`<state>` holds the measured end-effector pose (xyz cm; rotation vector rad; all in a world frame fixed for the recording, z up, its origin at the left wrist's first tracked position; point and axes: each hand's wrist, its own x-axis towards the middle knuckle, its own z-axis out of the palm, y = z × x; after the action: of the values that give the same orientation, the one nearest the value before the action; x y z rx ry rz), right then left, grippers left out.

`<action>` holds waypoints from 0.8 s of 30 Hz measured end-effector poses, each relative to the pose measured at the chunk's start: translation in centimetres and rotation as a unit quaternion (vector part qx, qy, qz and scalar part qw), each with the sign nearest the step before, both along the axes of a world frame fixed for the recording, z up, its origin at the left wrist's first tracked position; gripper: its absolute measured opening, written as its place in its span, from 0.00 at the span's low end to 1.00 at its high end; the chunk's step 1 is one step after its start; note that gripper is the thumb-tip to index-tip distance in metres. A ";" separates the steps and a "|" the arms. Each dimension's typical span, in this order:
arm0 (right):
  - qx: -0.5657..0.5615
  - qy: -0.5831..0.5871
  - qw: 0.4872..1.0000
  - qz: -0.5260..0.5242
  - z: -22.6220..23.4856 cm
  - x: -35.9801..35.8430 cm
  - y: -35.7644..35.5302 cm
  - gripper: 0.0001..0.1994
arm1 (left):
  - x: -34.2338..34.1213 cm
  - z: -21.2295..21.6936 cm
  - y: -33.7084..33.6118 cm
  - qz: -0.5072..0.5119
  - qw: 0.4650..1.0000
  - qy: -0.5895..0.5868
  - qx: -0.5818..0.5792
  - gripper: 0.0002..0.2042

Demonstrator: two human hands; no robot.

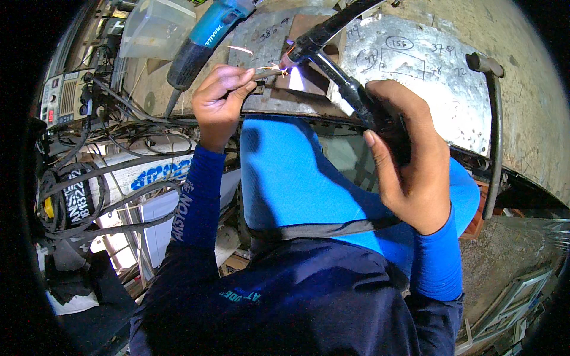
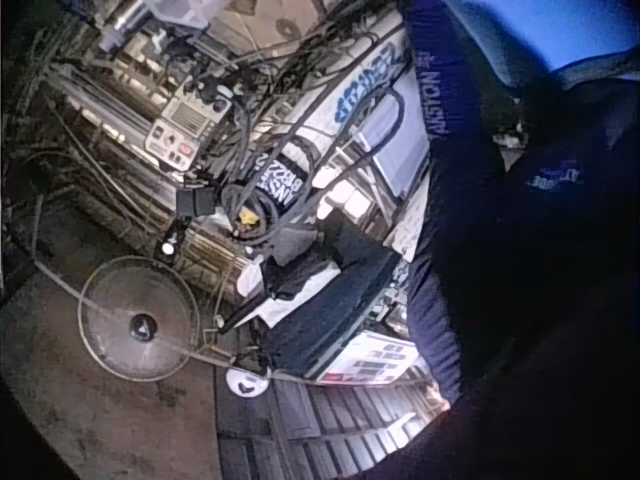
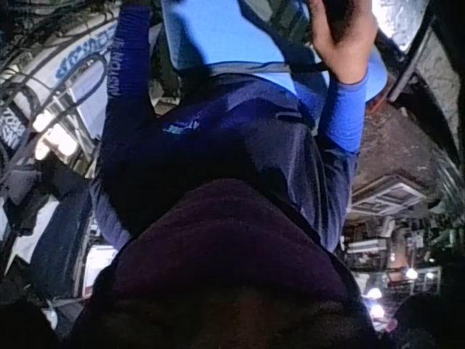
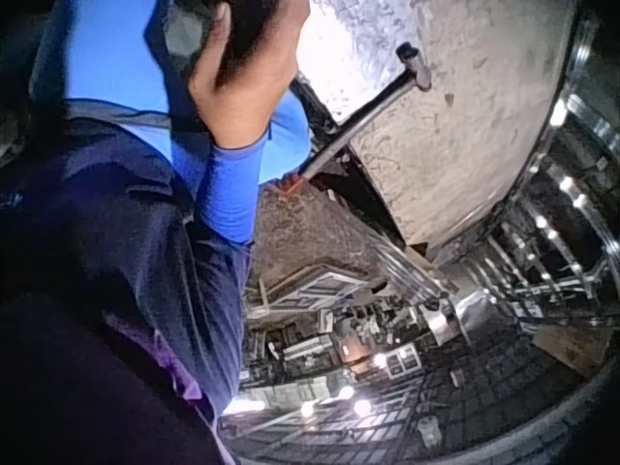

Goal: The person welds small metal pieces using a handheld welding torch, then smooths the welds with an angle grinder. They also hammer the pieces on a metal block to shape them and repeat the welding and grinding cycle.

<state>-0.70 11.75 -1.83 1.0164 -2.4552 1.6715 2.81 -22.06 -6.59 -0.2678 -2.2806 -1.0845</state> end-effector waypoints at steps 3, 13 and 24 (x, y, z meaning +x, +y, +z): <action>-0.066 -0.044 0.997 -0.023 -0.4 0.5 -0.4 0.28 | 0.0 0.0 0.1 0.003 1.000 -0.005 0.014 0.11; -0.023 -0.009 0.999 -0.025 -1.0 1.3 0.1 0.31 | 0.1 0.2 0.2 0.004 1.000 -0.010 0.012 0.11; -0.102 -0.181 0.978 -0.036 0.2 1.2 -0.4 0.33 | 0.0 0.1 0.1 0.000 1.000 -0.006 0.008 0.11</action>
<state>0.51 11.37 -1.62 0.6398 -2.4046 2.1950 2.80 -22.01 -6.52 -0.2568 -2.2822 -1.1063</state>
